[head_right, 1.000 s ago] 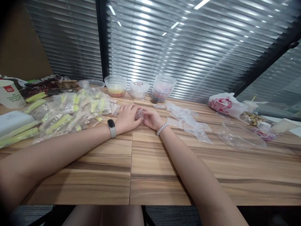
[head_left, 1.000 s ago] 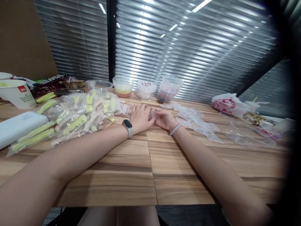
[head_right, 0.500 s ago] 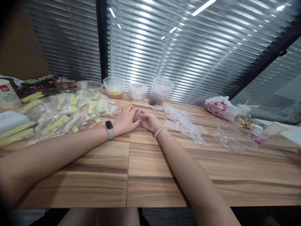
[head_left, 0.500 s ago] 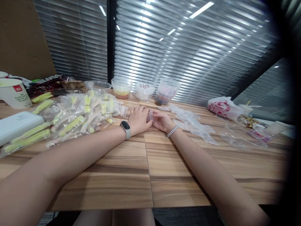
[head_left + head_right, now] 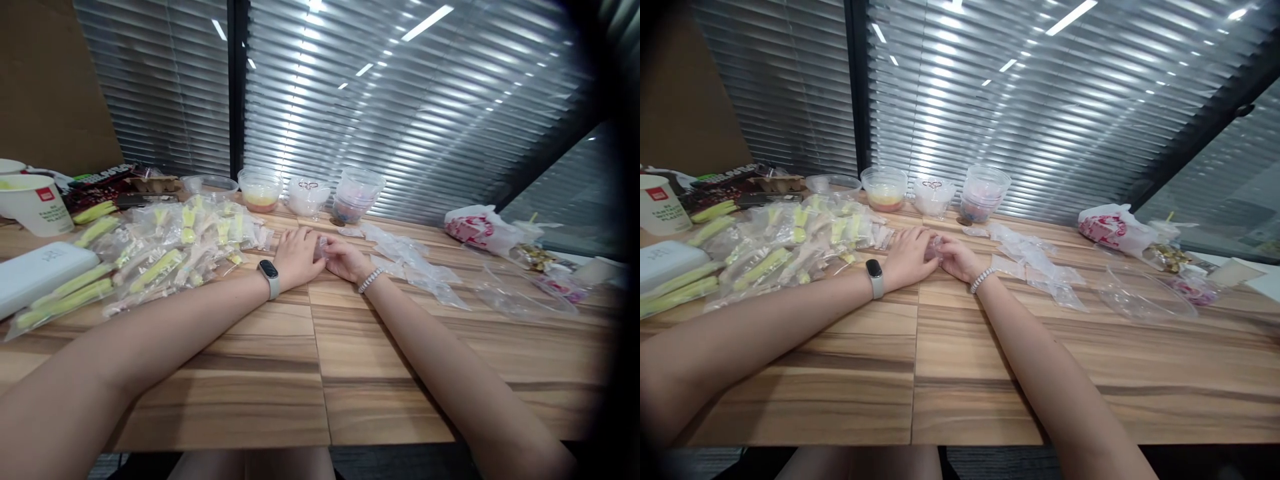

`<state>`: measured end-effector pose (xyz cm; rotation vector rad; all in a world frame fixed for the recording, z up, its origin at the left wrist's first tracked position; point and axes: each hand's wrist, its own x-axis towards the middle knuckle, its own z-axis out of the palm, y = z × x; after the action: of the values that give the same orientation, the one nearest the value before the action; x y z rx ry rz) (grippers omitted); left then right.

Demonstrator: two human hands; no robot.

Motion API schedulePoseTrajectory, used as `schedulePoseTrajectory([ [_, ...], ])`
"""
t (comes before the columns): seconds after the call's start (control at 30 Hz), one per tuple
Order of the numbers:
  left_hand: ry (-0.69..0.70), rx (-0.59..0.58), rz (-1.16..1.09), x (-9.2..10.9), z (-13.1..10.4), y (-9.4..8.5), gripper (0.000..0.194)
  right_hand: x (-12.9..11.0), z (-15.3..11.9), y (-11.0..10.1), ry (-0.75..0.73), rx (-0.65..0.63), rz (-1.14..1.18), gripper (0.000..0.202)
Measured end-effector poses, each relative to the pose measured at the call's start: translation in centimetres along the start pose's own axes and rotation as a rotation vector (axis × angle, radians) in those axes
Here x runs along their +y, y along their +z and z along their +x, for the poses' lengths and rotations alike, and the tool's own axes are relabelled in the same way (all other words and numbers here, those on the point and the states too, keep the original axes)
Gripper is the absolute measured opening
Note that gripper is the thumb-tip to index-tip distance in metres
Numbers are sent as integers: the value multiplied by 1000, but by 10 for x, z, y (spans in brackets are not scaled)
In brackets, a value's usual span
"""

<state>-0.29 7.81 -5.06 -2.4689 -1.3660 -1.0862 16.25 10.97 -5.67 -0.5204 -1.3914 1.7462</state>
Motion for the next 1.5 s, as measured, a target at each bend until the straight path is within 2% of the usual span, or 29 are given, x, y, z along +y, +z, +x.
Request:
schedulePoseTrajectory([
  [0.6,5,-4,-14,0,0,0,32,0,-1,2,24,36,-23,36],
  [0.9,-2,-8,1,0,1,0,33,0,0,-1,0,-34,49,32],
  [1.03,9,6,8,0,2,-1,28,-2,1,0,8,-33,160,37],
  [1.13,42,16,-1,0,3,-2,24,-3,2,-1,7,-25,162,43],
  [1.4,55,37,-24,-1,3,-1,29,-2,5,-1,5,-20,151,38],
  [1.5,55,22,-38,0,3,-3,29,-1,5,-2,6,27,152,46],
])
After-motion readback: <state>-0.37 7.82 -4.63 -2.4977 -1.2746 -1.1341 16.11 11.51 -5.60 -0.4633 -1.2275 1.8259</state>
